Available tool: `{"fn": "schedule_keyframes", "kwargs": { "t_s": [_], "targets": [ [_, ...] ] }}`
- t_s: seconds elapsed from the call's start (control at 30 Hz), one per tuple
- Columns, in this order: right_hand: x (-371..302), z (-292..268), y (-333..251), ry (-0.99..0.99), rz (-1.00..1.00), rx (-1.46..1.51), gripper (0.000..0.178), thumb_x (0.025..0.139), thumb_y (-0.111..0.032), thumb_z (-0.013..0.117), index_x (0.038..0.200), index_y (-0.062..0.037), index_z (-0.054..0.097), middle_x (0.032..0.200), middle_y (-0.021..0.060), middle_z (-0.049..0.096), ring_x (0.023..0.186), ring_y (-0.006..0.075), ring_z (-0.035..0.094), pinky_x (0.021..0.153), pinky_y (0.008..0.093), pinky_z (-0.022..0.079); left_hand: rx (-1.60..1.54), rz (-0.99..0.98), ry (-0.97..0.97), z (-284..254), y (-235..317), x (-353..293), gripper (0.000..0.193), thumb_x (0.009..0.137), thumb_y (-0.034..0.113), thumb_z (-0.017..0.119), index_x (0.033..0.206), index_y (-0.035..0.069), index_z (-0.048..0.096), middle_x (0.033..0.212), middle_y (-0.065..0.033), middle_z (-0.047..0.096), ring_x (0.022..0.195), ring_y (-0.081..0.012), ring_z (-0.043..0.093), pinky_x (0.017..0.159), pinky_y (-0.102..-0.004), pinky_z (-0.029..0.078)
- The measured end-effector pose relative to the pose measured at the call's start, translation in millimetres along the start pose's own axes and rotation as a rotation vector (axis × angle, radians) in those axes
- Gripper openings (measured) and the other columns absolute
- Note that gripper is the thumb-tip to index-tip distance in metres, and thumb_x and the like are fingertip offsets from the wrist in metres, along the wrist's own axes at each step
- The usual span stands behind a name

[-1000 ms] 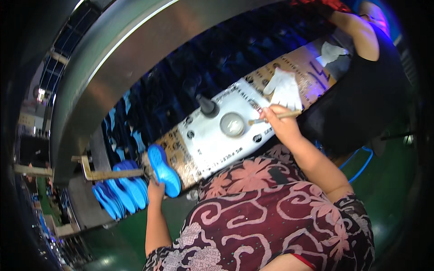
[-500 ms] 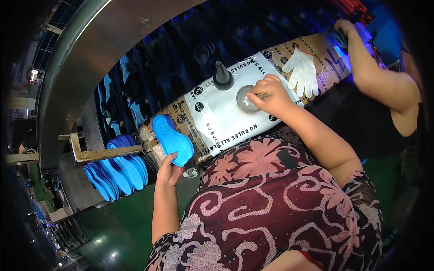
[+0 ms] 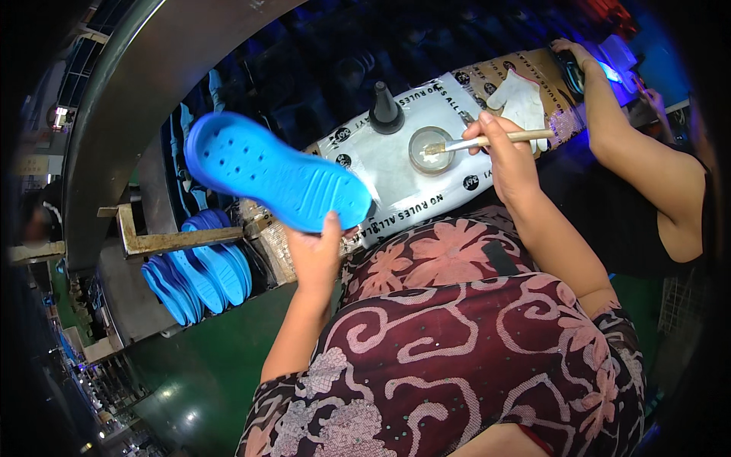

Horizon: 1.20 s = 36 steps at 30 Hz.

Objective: The person dips a paintbrush into liquid and applies it across shoe soles, then places the soles onto an overhead conveyor belt.

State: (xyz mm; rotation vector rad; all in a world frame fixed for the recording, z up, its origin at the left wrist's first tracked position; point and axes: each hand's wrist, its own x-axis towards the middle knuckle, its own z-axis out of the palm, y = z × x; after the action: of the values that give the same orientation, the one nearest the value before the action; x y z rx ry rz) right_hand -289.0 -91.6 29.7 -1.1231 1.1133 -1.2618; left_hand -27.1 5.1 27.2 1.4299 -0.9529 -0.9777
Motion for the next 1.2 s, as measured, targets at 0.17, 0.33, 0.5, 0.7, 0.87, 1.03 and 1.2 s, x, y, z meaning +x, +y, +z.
{"fn": "schedule_keyframes", "kwargs": {
  "t_s": [0.17, 0.33, 0.5, 0.7, 0.87, 1.03, 1.2],
  "targets": [
    [-20.8, 21.3, -39.1, -0.302, -0.501, -0.276, 0.028, 0.089, -0.020, 0.057, 0.070, -0.0025, 0.066, 0.062, 0.0061, 0.059, 0.061, 0.0167, 0.054, 0.077, 0.0341, 0.043, 0.113, 0.270, -0.100, 21.8, -3.6, 4.2, 0.043, 0.084, 0.000, 0.058, 0.119, -0.003, 0.034, 0.099, -0.0163, 0.057, 0.070, -0.0186, 0.062, 0.062, -0.0291, 0.053],
    [-26.8, 31.8, -37.4, -0.279, -0.768, -0.505, 0.020, 0.082, -0.018, 0.064, 0.066, -0.0069, 0.065, 0.057, 0.0040, 0.054, 0.060, 0.0221, 0.054, 0.082, 0.0388, 0.043, 0.041, 0.350, -0.036, 43.3, 19.9, -1.3, 0.039, 0.077, -0.001, 0.062, 0.112, -0.005, 0.046, 0.100, -0.0138, 0.061, 0.090, -0.0187, 0.061, 0.082, -0.0295, 0.047],
    [-27.8, 33.4, -34.5, -0.240, -0.829, -0.577, 0.021, 0.081, -0.020, 0.065, 0.064, -0.0075, 0.063, 0.057, 0.0040, 0.053, 0.059, 0.0225, 0.053, 0.082, 0.0393, 0.043, 0.120, 0.541, -0.057, 42.9, 15.5, 3.0, 0.036, 0.074, -0.003, 0.063, 0.108, -0.005, 0.050, 0.092, -0.0122, 0.063, 0.079, -0.0177, 0.063, 0.075, -0.0283, 0.049],
    [-24.4, 28.7, -38.2, -0.252, -0.794, -0.617, 0.018, 0.079, -0.019, 0.067, 0.065, -0.0082, 0.063, 0.059, 0.0031, 0.054, 0.059, 0.0222, 0.053, 0.083, 0.0396, 0.043, 0.216, 0.608, -0.033, 38.2, 11.7, 4.1, 0.035, 0.073, -0.002, 0.064, 0.105, -0.004, 0.052, 0.089, -0.0129, 0.064, 0.077, -0.0191, 0.064, 0.072, -0.0284, 0.050],
    [-23.5, 33.6, -37.1, -0.280, -0.864, -0.644, 0.018, 0.078, -0.019, 0.068, 0.064, -0.0086, 0.063, 0.059, 0.0026, 0.052, 0.060, 0.0215, 0.053, 0.084, 0.0401, 0.043, 0.206, 0.587, -0.052, 40.2, 14.5, 4.3, 0.033, 0.073, -0.002, 0.064, 0.104, -0.004, 0.052, 0.089, -0.0126, 0.064, 0.077, -0.0186, 0.064, 0.071, -0.0282, 0.050],
    [-24.1, 27.3, -41.1, -0.272, -0.816, -0.736, 0.016, 0.077, -0.019, 0.069, 0.066, -0.0087, 0.064, 0.059, 0.0023, 0.052, 0.061, 0.0208, 0.053, 0.085, 0.0397, 0.043, 0.120, 0.594, -0.024, 41.3, 14.5, 5.7, 0.033, 0.073, -0.003, 0.064, 0.104, -0.003, 0.052, 0.088, -0.0121, 0.064, 0.076, -0.0181, 0.064, 0.071, -0.0284, 0.050],
    [-24.8, 32.1, -31.7, -0.320, -0.837, -0.602, 0.017, 0.077, -0.019, 0.069, 0.065, -0.0080, 0.064, 0.058, 0.0031, 0.053, 0.061, 0.0211, 0.053, 0.084, 0.0385, 0.042, 0.162, 0.602, -0.033, 41.6, 11.2, 7.6, 0.032, 0.072, -0.004, 0.064, 0.102, -0.004, 0.053, 0.090, -0.0123, 0.063, 0.078, -0.0186, 0.064, 0.071, -0.0289, 0.050]
  ]
}}
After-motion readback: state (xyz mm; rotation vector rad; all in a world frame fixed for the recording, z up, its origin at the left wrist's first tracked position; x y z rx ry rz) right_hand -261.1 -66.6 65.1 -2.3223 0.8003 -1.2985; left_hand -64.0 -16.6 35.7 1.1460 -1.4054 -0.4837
